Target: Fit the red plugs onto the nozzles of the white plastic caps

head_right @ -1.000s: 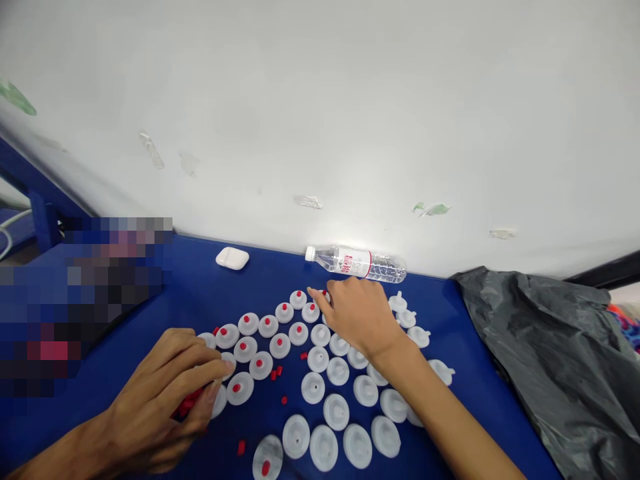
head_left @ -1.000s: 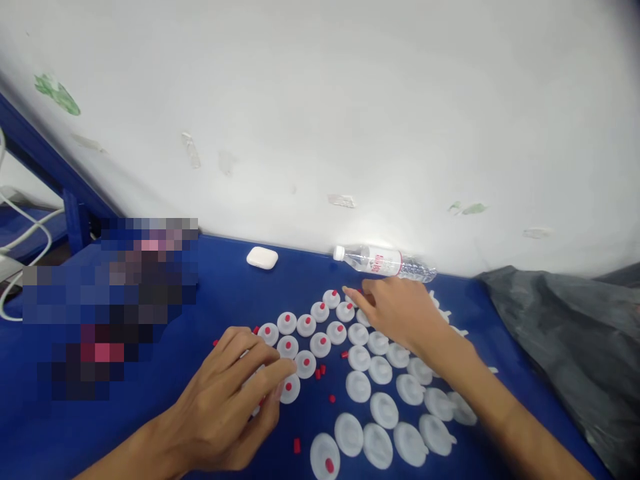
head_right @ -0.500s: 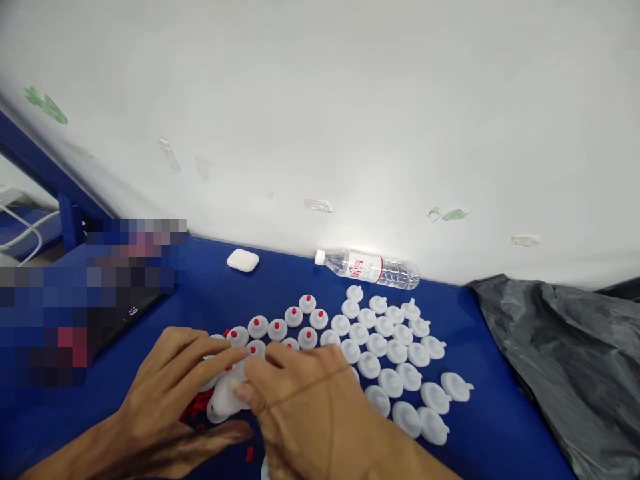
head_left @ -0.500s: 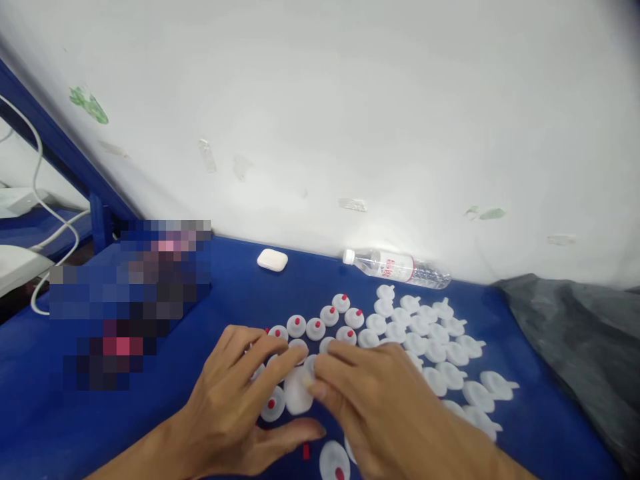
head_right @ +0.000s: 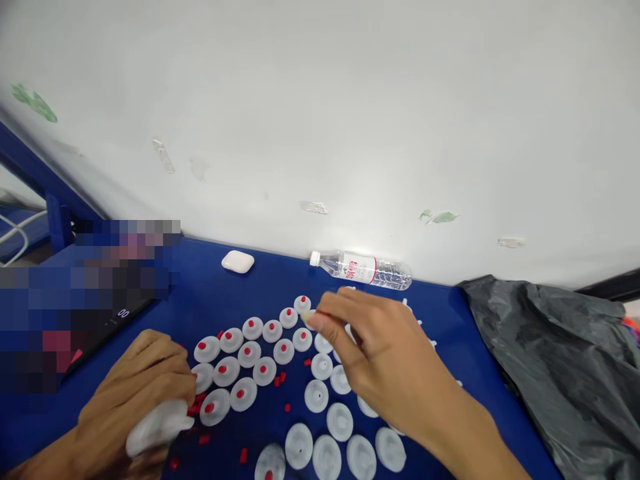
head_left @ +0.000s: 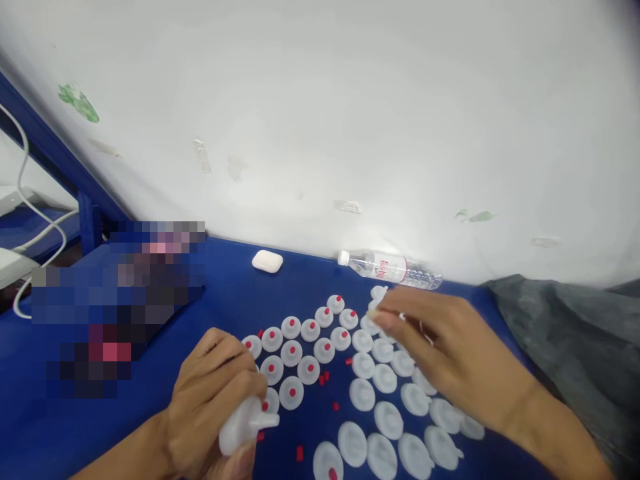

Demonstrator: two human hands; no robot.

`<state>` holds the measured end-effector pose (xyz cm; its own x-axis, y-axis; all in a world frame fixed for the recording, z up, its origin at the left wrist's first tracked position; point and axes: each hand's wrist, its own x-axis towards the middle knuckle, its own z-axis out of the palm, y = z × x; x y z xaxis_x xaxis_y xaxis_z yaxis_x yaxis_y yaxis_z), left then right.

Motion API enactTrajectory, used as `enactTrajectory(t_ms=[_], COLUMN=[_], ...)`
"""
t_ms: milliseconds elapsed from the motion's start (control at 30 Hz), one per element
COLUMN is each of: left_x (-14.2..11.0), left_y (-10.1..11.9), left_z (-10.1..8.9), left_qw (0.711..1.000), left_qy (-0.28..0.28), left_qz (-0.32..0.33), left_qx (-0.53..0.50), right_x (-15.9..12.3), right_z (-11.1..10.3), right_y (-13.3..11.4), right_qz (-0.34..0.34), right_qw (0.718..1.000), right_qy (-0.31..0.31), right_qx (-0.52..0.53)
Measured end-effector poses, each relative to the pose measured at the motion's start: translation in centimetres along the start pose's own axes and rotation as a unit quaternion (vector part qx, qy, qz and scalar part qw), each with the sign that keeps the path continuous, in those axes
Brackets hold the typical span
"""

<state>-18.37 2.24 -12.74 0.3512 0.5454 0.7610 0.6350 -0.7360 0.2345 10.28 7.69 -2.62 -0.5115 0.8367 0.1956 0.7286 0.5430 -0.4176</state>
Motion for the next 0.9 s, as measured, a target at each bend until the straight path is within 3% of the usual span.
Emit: enactTrajectory(t_ms=[100, 200, 267, 400, 533, 633, 700, 767, 900], left_x=[0.3, 0.3, 0.5, 1.0, 1.1, 0.7, 0.4, 0.2, 0.0], left_y=[0.1, 0.1, 0.1, 0.2, 0.4, 0.2, -0.1, -0.4, -0.4], left_z=[0.5, 0.7, 0.7, 0.5, 0.6, 0.7, 0.6, 0.4, 0.0], left_qw=[0.999, 0.999, 0.999, 0.999, 0.994, 0.995, 0.997, 0.997, 0.996], left_qy=[0.035, 0.011, -0.002, -0.036, -0.097, -0.087, -0.077, -0.075, -0.084], left_qz=[-0.005, 0.028, 0.032, 0.033, 0.052, 0.044, 0.021, -0.004, 0.002], left_qx=[-0.025, -0.027, -0.023, -0.011, 0.006, 0.012, 0.008, -0.008, -0.029], right_x=[-0.1, -0.2, -0.1, -0.3, -1.1, -1.3, -0.8, 0.1, 2.0], right_z=[0.7, 2.0, 2.1, 2.0, 3.5, 3.9, 3.2, 2.4, 2.3], right_y=[1.0, 1.1, 0.8, -0.7, -2.9, -3.1, -1.9, 0.2, 4.5], right_qz=[0.004, 0.006, 0.008, -0.025, -0.173, -0.243, -0.194, -0.098, 0.047], right_qw=[0.988, 0.976, 0.977, 0.993, 0.981, 0.966, 0.979, 0.992, 0.966], right_qy=[-0.14, -0.2, -0.193, -0.117, -0.086, -0.046, -0.019, 0.003, 0.014], right_qx=[-0.058, -0.088, -0.091, -0.016, -0.035, -0.08, -0.066, -0.081, -0.255])
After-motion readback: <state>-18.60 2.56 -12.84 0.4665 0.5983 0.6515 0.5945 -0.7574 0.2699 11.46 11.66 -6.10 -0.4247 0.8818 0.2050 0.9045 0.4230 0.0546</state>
